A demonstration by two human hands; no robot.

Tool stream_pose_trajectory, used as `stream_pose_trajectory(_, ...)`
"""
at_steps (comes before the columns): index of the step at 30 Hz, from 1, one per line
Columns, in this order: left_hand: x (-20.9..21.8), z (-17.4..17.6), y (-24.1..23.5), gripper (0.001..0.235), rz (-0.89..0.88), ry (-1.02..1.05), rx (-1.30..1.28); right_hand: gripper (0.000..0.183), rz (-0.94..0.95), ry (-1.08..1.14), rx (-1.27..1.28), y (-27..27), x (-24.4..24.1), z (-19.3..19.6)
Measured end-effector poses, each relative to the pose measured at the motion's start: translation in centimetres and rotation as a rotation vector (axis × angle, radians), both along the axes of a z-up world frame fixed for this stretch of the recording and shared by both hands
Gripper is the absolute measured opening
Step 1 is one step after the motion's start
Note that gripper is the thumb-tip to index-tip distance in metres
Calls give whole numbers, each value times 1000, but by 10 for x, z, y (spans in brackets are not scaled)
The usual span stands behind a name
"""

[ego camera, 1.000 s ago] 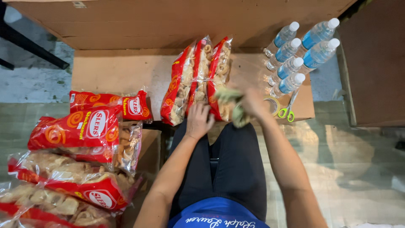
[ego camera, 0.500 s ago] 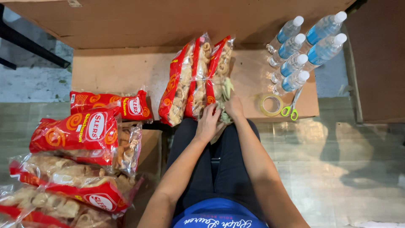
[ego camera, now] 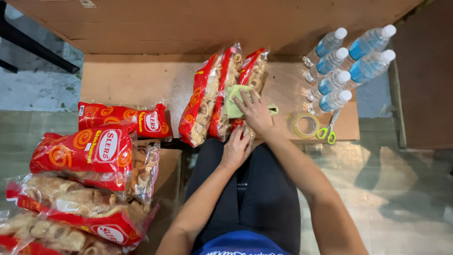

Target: The person wipes down several large and small clear plastic packets containing food items with a yellow cloth, handling them one at a time and then stacking them.

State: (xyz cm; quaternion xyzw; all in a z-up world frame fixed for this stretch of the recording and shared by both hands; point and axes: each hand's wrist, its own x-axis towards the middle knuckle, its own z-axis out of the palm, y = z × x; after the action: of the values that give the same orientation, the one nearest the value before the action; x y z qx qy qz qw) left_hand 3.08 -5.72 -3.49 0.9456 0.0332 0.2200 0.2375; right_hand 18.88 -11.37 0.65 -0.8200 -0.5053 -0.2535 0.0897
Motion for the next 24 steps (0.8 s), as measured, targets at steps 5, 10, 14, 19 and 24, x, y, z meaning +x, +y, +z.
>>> stream_pose_trajectory(5,-7,-10,4,16,-12,41,-115,39,179,-272,-35,14,57,2)
stream_pose_trajectory(10,-8,-17,-3,13,-3,58,-104,32,25,-346,-157,24,134,13)
stream_pose_trajectory(14,-11,-5,0,19,-84,146,-211,63,-380,-155,-376,33,164,35)
stream_pose_trajectory(19,-5,-23,-5,13,4,73,-68,23,-188,-123,-315,60,166,-4)
stream_pose_trajectory(24,-2,-7,-6,11,32,30,-33,33,-423,184,-659,86,155,-2)
